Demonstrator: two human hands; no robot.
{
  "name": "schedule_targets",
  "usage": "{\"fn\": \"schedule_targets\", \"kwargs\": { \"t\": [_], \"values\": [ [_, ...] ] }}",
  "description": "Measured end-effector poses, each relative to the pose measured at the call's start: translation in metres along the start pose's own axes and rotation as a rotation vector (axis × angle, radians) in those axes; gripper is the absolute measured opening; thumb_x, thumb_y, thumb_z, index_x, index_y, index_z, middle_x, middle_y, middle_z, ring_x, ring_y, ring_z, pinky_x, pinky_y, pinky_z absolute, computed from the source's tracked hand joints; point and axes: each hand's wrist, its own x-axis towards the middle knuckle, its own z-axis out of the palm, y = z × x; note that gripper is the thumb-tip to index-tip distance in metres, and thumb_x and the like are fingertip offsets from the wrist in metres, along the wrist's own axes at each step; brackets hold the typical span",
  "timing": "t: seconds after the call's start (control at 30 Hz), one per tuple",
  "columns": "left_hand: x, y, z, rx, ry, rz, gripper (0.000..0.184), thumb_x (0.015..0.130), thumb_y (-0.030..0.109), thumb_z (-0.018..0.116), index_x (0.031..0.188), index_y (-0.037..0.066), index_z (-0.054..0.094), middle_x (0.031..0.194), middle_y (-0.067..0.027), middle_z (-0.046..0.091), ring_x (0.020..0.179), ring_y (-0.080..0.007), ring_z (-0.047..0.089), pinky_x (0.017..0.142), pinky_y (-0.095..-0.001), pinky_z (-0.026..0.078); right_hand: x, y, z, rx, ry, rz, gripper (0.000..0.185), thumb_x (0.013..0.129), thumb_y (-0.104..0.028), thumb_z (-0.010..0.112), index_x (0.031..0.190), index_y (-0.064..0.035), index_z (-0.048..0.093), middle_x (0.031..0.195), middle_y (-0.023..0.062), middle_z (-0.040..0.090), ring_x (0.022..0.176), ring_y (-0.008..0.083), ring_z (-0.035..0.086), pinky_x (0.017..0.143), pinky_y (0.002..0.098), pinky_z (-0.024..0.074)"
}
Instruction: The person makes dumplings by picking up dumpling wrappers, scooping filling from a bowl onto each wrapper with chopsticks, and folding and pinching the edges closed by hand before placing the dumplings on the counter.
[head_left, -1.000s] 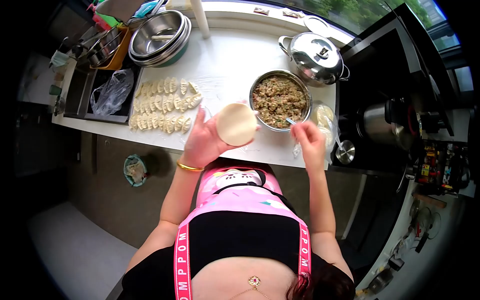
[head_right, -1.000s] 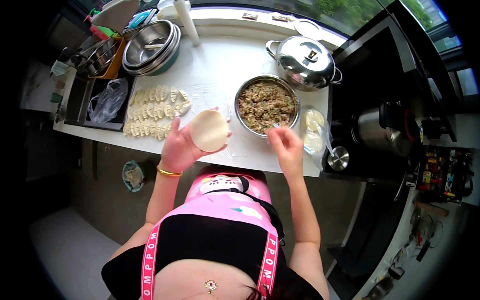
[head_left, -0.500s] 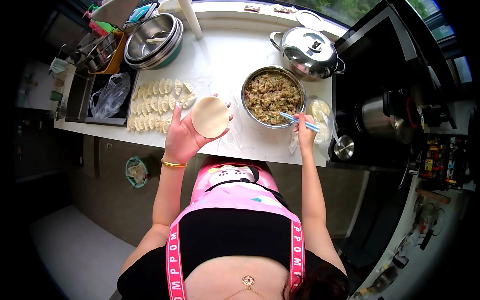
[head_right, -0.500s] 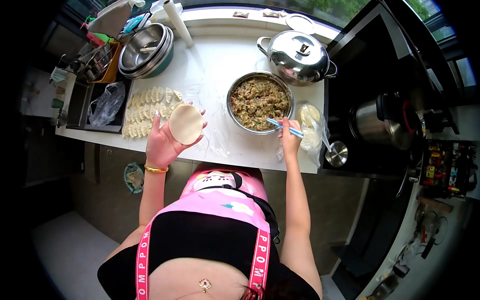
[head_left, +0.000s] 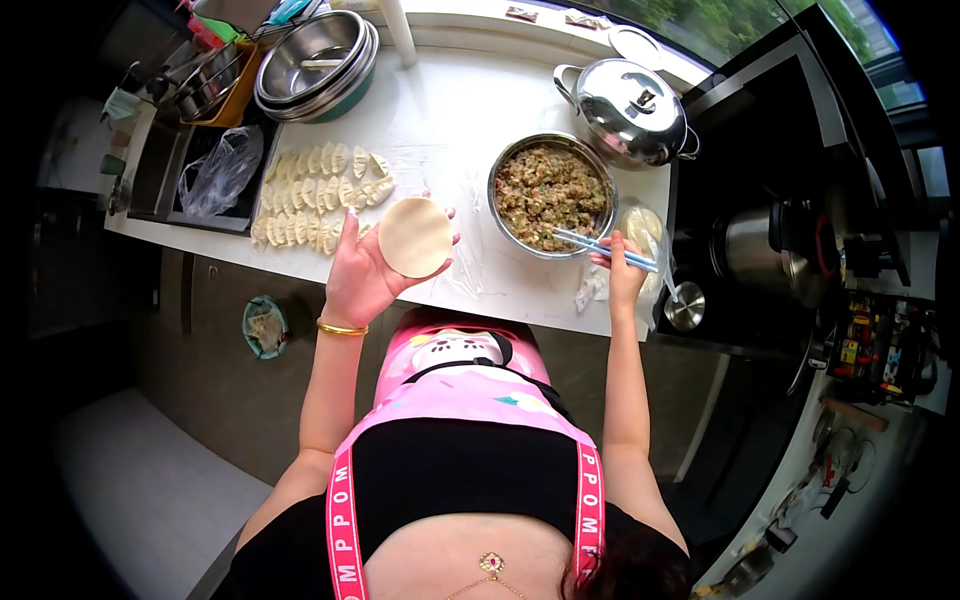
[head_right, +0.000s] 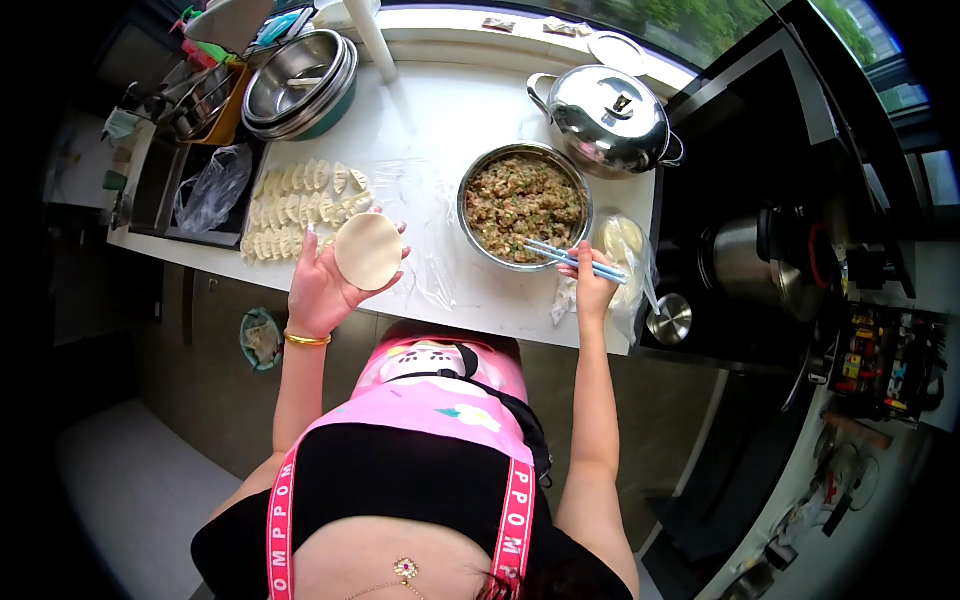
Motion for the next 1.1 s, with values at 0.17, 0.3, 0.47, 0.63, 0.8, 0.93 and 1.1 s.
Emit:
{"fn": "schedule_targets", "kwargs": {
  "t": [0.17, 0.3, 0.47, 0.63, 0.8, 0.93, 1.1],
  "values": [
    [-0.001, 0.0, -0.003, 0.013, 0.022, -0.008, 0.084, 0.096, 0.065, 0.013, 0.149, 0.0, 0.02, 0.148, -0.0288, 0.03, 0.134, -0.0471, 0.033, 0.11, -0.0577, 0.032, -0.001, 0.026, -0.002, 0.086, 0.055, 0.072, 0.034, 0.097, -0.027, 0.058, 0.088, 0.0051, 0.063, 0.077, 0.0125, 0.066, 0.06, 0.0174, 0.067, 0.054, 0.0233, 0.0567],
    [-0.001, 0.0, -0.002, 0.025, 0.029, -0.02, 0.084, 0.096, 0.065, 0.012, 0.149, 0.0, 0.02, 0.148, -0.0278, 0.031, 0.134, -0.0464, 0.034, 0.11, -0.0574, 0.032, -0.003, 0.042, 0.001, 0.194, 0.118, 0.136, 0.033, 0.096, -0.028, 0.058, 0.091, 0.0039, 0.062, 0.08, 0.012, 0.067, 0.062, 0.0178, 0.067, 0.056, 0.0236, 0.0575],
    [0.0, 0.002, -0.002, 0.03, 0.015, -0.021, 0.084, 0.096, 0.064, 0.011, 0.149, 0.0, 0.02, 0.148, -0.0272, 0.031, 0.135, -0.0458, 0.034, 0.11, -0.0569, 0.031, -0.008, 0.045, 0.003, 0.366, 0.192, 0.241, 0.032, 0.096, -0.028, 0.059, 0.09, 0.0034, 0.062, 0.079, 0.0113, 0.067, 0.063, 0.0176, 0.067, 0.056, 0.0228, 0.0577],
    [0.011, -0.001, -0.008, 0.022, 0.027, -0.048, 0.084, 0.096, 0.064, 0.011, 0.149, 0.0, 0.02, 0.147, -0.0266, 0.031, 0.135, -0.0453, 0.033, 0.111, -0.0572, 0.029, -0.012, 0.028, -0.002, 0.479, 0.238, 0.283, 0.033, 0.096, -0.029, 0.06, 0.089, 0.0035, 0.062, 0.077, 0.0102, 0.066, 0.063, 0.017, 0.068, 0.056, 0.0223, 0.0575],
    [0.034, -0.008, -0.012, -0.045, -0.002, -0.124, 0.083, 0.097, 0.064, 0.015, 0.149, 0.0, 0.019, 0.15, -0.0272, 0.026, 0.137, -0.0456, 0.029, 0.112, -0.0565, 0.026, -0.009, 0.001, -0.012, 0.53, 0.256, 0.218, 0.032, 0.096, -0.028, 0.059, 0.089, 0.0024, 0.062, 0.077, 0.009, 0.066, 0.063, 0.0158, 0.067, 0.056, 0.0216, 0.0568],
    [0.053, -0.014, -0.013, 0.026, -0.034, -0.2, 0.085, 0.095, 0.066, 0.011, 0.147, -0.001, 0.024, 0.149, -0.022, 0.033, 0.137, -0.0389, 0.033, 0.112, -0.0536, 0.029, -0.012, -0.054, -0.023, 0.528, 0.247, 0.141, 0.032, 0.097, -0.028, 0.057, 0.087, 0.0014, 0.062, 0.075, 0.0085, 0.065, 0.059, 0.0143, 0.064, 0.054, 0.0207, 0.0552],
    [0.072, -0.022, 0.001, 0.015, -0.15, -0.268, 0.088, 0.095, 0.067, 0.009, 0.147, -0.001, 0.025, 0.149, -0.0189, 0.034, 0.137, -0.0349, 0.035, 0.113, -0.0482, 0.031, -0.024, -0.133, -0.007, 0.526, 0.029, 0.027, 0.037, 0.1, -0.031, 0.052, 0.082, 0.0014, 0.06, 0.067, 0.009, 0.061, 0.052, 0.0149, 0.057, 0.048, 0.0234, 0.0482]
  ]
}}
